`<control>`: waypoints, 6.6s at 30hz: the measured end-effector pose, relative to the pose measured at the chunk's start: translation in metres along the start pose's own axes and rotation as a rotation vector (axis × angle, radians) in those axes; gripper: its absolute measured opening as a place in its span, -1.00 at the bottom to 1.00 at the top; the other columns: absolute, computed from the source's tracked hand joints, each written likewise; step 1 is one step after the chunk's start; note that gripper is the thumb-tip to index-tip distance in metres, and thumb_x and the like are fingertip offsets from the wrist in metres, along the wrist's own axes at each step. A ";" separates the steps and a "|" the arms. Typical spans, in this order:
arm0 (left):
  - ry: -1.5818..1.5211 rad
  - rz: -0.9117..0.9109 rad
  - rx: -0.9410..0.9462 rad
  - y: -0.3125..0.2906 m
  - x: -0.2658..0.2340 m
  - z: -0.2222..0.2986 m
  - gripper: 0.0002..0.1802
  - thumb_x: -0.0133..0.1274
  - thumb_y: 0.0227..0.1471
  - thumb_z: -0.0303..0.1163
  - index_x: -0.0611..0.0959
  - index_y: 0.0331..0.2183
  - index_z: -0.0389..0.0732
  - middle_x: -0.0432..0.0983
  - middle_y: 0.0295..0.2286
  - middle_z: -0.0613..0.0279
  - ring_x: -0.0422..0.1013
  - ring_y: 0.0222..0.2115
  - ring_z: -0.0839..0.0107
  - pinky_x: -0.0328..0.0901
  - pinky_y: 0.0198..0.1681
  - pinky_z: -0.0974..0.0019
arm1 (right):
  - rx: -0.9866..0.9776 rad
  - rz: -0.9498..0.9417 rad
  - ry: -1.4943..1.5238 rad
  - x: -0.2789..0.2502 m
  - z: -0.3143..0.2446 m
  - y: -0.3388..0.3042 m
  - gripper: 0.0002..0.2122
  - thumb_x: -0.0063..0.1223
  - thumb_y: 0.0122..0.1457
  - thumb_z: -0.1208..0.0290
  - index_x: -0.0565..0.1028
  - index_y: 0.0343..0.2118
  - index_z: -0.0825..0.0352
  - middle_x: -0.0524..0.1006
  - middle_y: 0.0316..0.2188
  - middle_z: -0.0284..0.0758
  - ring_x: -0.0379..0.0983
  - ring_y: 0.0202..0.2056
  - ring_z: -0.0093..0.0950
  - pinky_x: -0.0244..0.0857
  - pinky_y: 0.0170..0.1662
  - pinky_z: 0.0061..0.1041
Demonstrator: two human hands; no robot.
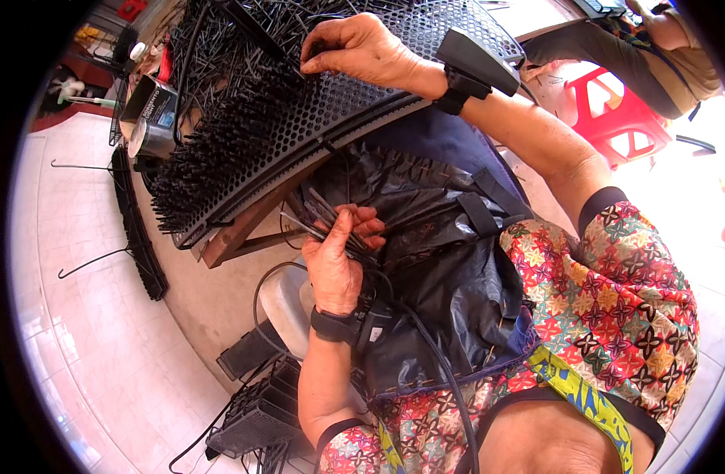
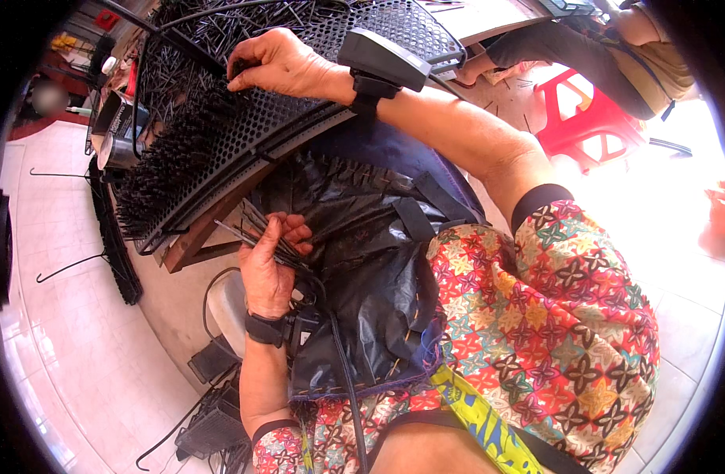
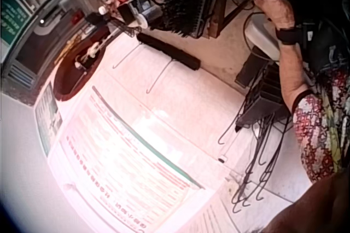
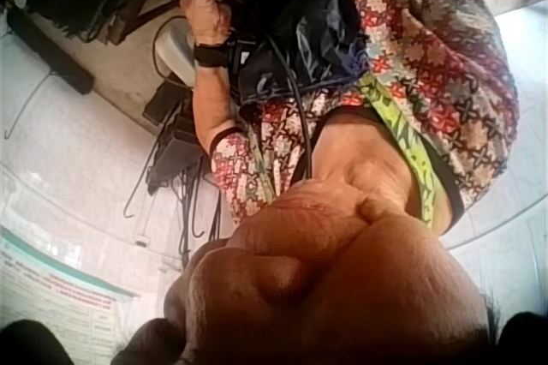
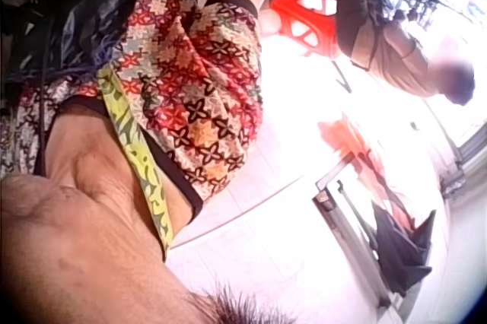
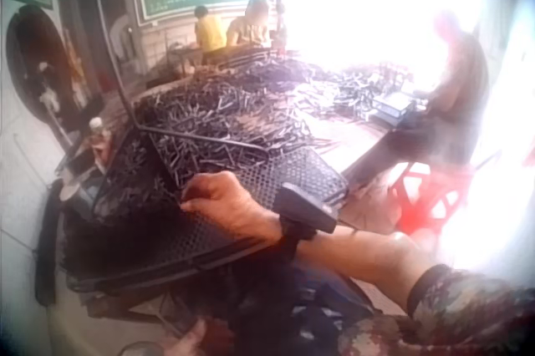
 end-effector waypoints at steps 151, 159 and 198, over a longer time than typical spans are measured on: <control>-0.014 -0.245 -0.077 -0.003 0.014 -0.002 -0.68 -0.08 -0.02 -0.18 0.40 -0.27 -0.18 0.44 -0.47 0.18 0.29 -0.63 0.46 0.10 -0.72 0.53 | 0.228 -0.462 0.065 0.058 -0.056 -0.074 -0.81 -0.02 -0.05 0.40 0.39 -0.53 0.48 0.41 -0.66 -0.08 0.39 -0.57 -0.25 0.23 -0.53 -0.42; 0.189 -0.215 -0.181 0.003 0.021 -0.009 -0.63 -0.16 0.03 -0.25 0.37 -0.21 -0.36 0.44 -0.48 0.06 0.35 -0.62 0.47 0.07 -0.76 0.61 | 0.508 -0.149 0.202 0.033 -0.023 -0.094 -0.86 0.04 -0.08 0.50 0.46 -0.46 0.46 0.47 -0.61 -0.33 0.37 -0.51 -0.63 0.28 -0.43 -0.61; -0.035 -0.320 -0.179 -0.005 0.026 -0.001 -0.73 -0.09 -0.02 -0.32 0.43 -0.30 -0.31 0.41 -0.52 0.17 0.30 -0.65 0.51 0.04 -0.74 0.60 | 0.355 -0.605 0.199 0.075 -0.054 -0.071 -0.82 0.03 -0.12 0.42 0.44 -0.54 0.47 0.42 -0.70 -0.20 0.35 -0.64 -0.51 0.21 -0.58 -0.52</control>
Point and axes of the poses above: each hand's wrist, its own y-axis towards the middle knuckle, its own x-axis out of the palm, z = x × y, the point moved 6 cm from there along y, towards the middle knuckle
